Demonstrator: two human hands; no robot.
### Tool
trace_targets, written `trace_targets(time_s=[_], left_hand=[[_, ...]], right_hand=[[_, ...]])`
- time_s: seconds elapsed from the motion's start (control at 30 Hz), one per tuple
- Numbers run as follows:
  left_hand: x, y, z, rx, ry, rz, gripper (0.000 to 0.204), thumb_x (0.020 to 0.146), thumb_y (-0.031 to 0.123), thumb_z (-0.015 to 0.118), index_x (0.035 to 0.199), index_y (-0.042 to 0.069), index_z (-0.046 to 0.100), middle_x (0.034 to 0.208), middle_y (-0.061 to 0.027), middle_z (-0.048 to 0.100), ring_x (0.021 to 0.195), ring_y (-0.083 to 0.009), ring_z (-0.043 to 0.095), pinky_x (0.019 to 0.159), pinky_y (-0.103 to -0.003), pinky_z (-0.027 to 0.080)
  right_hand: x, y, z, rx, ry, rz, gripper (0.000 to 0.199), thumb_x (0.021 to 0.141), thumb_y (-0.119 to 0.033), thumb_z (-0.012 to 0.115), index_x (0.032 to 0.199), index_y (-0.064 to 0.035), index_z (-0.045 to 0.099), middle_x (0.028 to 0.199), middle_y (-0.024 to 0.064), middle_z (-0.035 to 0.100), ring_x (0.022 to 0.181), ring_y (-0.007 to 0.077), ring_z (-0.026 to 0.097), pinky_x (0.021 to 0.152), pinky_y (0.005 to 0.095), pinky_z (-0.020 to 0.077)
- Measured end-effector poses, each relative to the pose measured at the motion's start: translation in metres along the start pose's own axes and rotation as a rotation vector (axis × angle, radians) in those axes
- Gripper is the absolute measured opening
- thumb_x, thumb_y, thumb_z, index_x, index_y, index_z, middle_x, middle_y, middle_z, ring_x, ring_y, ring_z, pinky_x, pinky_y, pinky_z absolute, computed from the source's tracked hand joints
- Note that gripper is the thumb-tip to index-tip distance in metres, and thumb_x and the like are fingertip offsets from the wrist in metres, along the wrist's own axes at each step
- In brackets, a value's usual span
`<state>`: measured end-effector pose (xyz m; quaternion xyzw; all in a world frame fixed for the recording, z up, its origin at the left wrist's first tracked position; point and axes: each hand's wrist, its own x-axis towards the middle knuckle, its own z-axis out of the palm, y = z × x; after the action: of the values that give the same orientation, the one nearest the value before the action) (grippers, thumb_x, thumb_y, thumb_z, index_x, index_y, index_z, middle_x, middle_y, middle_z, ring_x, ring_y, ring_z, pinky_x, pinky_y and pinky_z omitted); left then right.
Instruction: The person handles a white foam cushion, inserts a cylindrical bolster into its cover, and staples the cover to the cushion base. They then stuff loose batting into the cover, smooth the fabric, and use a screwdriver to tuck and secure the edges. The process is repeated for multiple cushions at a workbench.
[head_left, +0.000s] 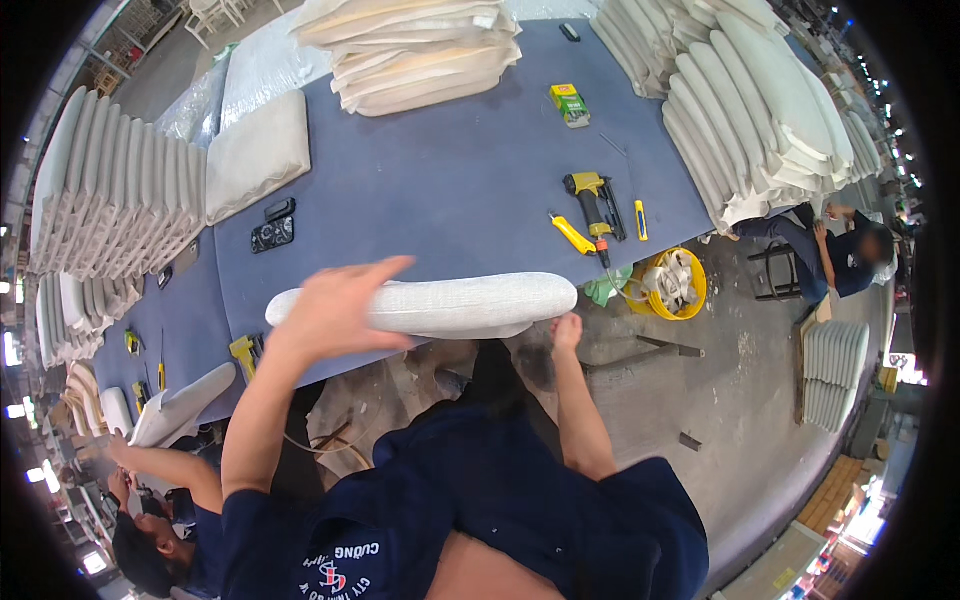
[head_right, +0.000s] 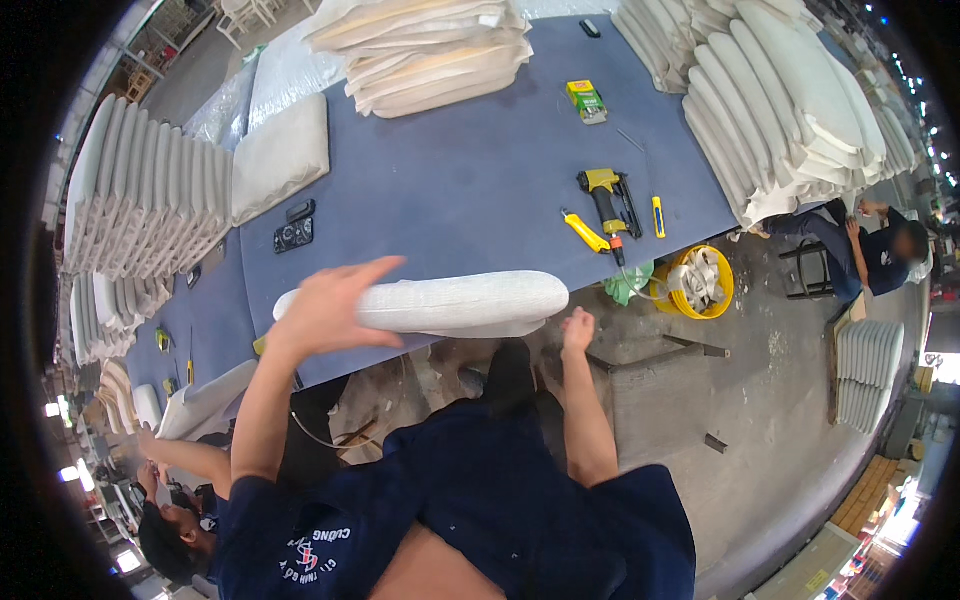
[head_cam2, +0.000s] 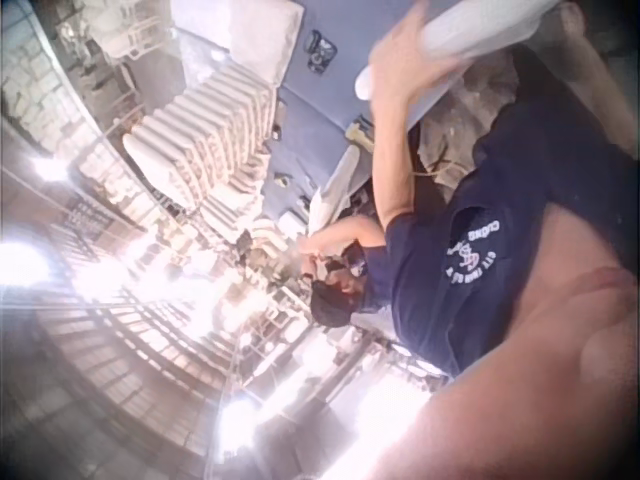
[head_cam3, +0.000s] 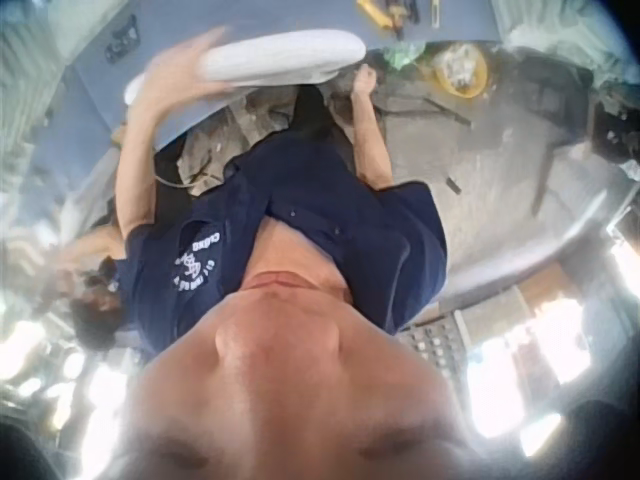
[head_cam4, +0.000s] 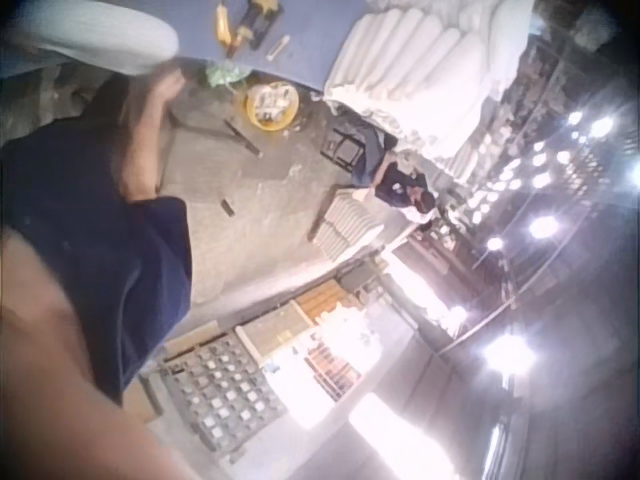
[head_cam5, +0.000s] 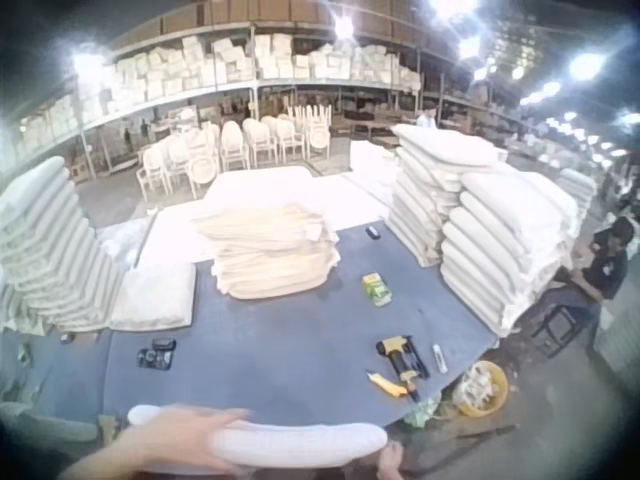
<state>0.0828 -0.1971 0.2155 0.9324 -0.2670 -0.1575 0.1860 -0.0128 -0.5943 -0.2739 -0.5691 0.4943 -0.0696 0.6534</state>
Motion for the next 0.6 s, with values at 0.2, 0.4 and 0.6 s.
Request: trace_targets(time_s=[0.2, 0.4, 0.6], left_hand=[[-0.121, -0.063, 0.033, 0.073, 0.475, -0.145, 0.073, 0.058, 0.037, 0.099, 0.119, 0.007, 0.073, 0.116, -0.0131, 0.076, 0.110, -0.0367, 0.071, 0.097, -0.048, 0.055], [-0.175, -0.044, 0.061, 0.020, 0.782, -0.221, 0.064, 0.055, 0.029, 0.101, 0.108, 0.004, 0.076, 0.110, -0.0143, 0.078, 0.104, -0.0355, 0.074, 0.090, -0.044, 0.058], [-0.169, 0.019, 0.070, -0.102, 0.984, -0.267, 0.073, 0.072, 0.031, 0.096, 0.133, 0.003, 0.069, 0.122, -0.0171, 0.076, 0.105, -0.0365, 0.075, 0.092, -0.044, 0.060]], right_hand=[[-0.160, -0.177, 0.019, 0.265, -0.392, -0.409, 0.053, 0.114, -0.053, 0.038, 0.124, -0.0090, 0.066, 0.122, 0.0099, 0.074, 0.116, 0.0206, 0.065, 0.106, 0.0426, 0.0437], [-0.242, -0.294, 0.099, 0.550, -0.585, -0.616, 0.082, 0.114, -0.063, 0.030, 0.068, -0.0045, 0.066, 0.069, 0.0122, 0.070, 0.070, 0.0251, 0.068, 0.076, 0.0392, 0.0556], [-0.297, -0.443, 0.219, 0.411, -0.472, -0.998, 0.064, 0.115, -0.039, 0.044, 0.075, 0.0028, 0.072, 0.076, 0.0114, 0.076, 0.071, 0.0182, 0.068, 0.079, 0.0356, 0.0519]])
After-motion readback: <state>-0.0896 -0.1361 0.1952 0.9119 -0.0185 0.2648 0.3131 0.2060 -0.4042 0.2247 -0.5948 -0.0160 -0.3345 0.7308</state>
